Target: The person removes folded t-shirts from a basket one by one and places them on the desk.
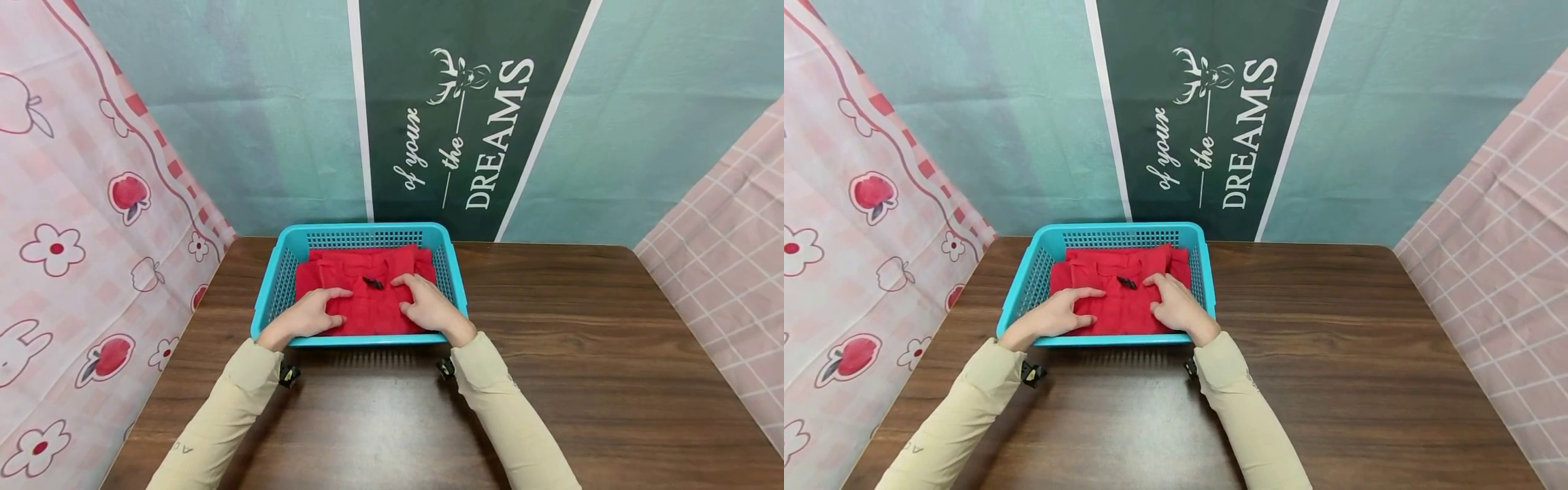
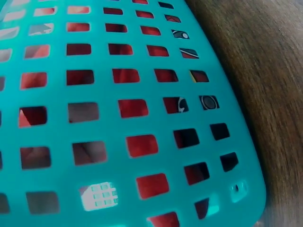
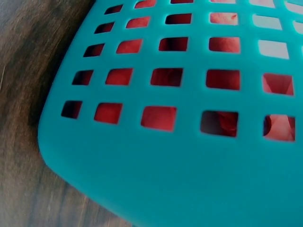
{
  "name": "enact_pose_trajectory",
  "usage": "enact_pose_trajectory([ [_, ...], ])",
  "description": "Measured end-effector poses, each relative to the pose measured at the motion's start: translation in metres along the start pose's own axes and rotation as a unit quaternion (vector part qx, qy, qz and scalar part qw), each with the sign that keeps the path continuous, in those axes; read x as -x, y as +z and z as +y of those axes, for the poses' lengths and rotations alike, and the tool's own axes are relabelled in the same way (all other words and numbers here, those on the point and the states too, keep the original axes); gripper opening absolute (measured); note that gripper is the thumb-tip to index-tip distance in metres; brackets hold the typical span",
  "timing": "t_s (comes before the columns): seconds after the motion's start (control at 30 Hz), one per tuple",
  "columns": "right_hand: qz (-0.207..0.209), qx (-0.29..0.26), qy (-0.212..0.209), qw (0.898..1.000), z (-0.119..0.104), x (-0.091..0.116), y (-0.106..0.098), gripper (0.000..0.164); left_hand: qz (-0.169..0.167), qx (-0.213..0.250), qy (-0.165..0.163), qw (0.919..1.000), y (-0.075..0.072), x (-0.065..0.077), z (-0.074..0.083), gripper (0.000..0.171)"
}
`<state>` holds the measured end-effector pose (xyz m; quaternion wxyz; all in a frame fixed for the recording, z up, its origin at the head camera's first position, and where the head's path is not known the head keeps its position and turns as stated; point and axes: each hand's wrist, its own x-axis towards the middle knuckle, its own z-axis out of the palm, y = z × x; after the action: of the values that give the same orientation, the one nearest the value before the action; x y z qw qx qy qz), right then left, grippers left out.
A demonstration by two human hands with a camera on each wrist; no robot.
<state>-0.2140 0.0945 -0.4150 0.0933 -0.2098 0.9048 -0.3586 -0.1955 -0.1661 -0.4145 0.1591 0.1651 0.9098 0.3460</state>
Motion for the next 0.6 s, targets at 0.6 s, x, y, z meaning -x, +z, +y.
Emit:
enact_pose_trajectory([
  [0.6, 0.015, -0.017, 0.013, 1.0, -0.0035, 0.0006, -0.0007, 0.047, 0.04, 0.004, 0.013, 0.9991, 0.0004, 0.002, 0.0001, 0.056],
])
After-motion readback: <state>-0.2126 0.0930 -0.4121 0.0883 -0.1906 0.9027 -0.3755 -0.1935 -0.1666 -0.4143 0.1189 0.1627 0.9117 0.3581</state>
